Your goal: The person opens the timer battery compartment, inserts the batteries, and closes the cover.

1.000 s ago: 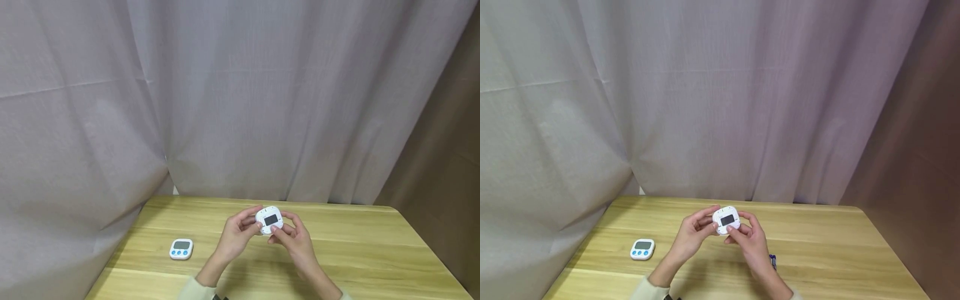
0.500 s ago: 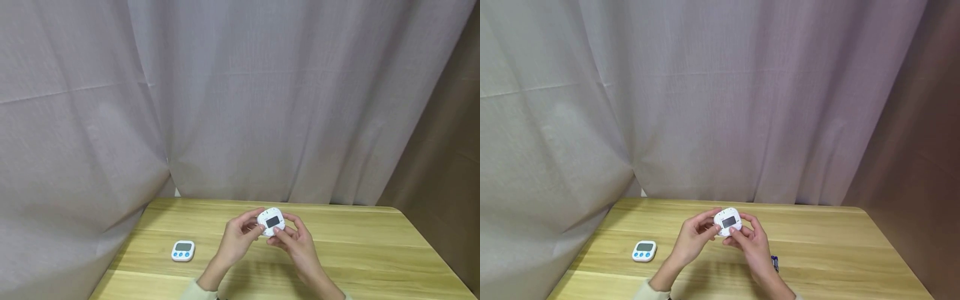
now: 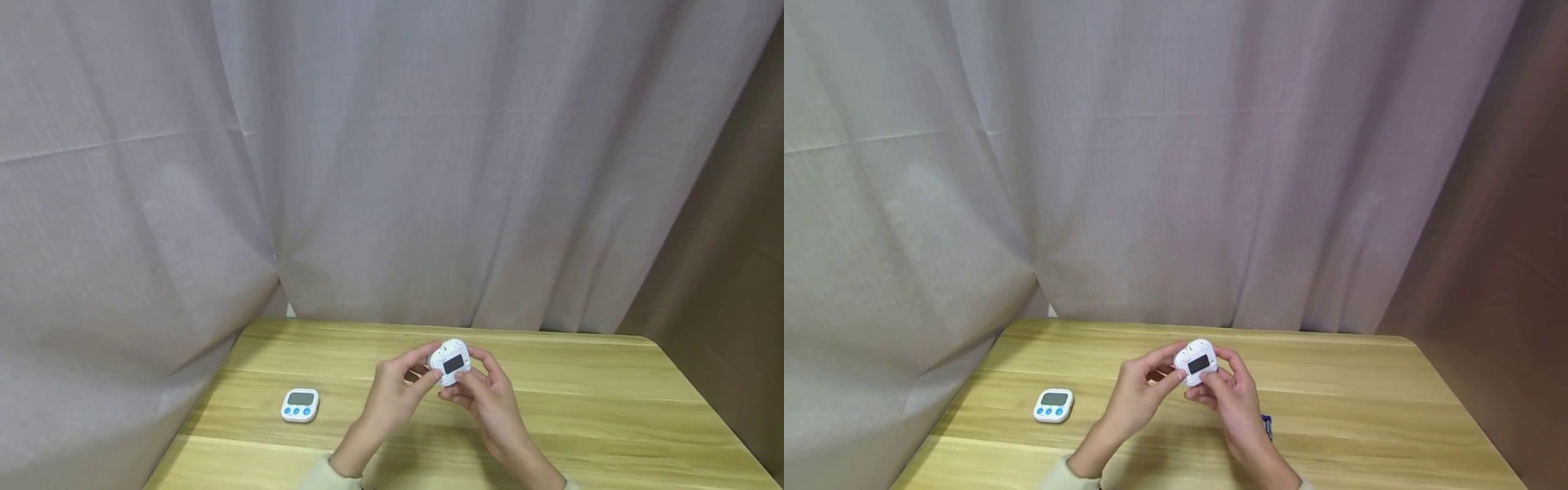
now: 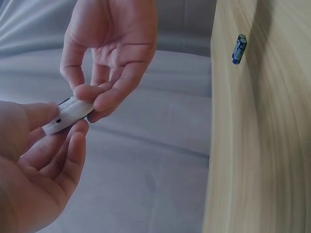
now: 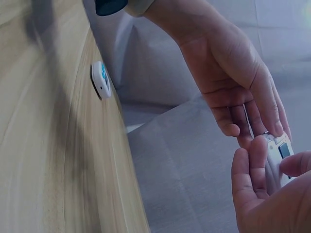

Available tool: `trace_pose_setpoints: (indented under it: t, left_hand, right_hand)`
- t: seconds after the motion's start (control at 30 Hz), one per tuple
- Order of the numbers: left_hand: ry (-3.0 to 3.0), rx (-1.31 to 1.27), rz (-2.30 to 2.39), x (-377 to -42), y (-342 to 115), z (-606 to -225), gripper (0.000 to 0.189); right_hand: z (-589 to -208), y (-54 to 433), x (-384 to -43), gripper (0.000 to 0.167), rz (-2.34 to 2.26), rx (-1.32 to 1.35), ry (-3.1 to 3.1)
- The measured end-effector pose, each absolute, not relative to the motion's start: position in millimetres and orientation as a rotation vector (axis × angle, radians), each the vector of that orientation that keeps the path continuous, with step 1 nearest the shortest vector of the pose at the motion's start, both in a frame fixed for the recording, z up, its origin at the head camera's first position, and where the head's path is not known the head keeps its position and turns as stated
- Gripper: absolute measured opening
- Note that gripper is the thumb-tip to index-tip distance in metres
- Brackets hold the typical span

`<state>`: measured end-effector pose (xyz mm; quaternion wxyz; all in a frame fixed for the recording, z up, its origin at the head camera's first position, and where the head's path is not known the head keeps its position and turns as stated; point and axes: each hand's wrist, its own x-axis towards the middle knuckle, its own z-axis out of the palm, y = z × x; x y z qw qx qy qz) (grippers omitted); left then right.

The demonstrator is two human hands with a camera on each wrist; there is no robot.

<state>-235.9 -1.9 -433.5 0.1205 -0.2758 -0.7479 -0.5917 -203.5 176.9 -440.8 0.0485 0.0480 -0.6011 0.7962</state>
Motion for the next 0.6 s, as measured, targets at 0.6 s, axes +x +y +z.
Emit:
trace_pose_setpoints:
  t: [0.6]
  left_hand:
    - [-2.182,-0.897,-1.602,-229.4,1.9,-430.2,0.042]
  right_hand:
    - [-439.7,177.2,-204.6,0.041,2.459,0.096,-1.837]
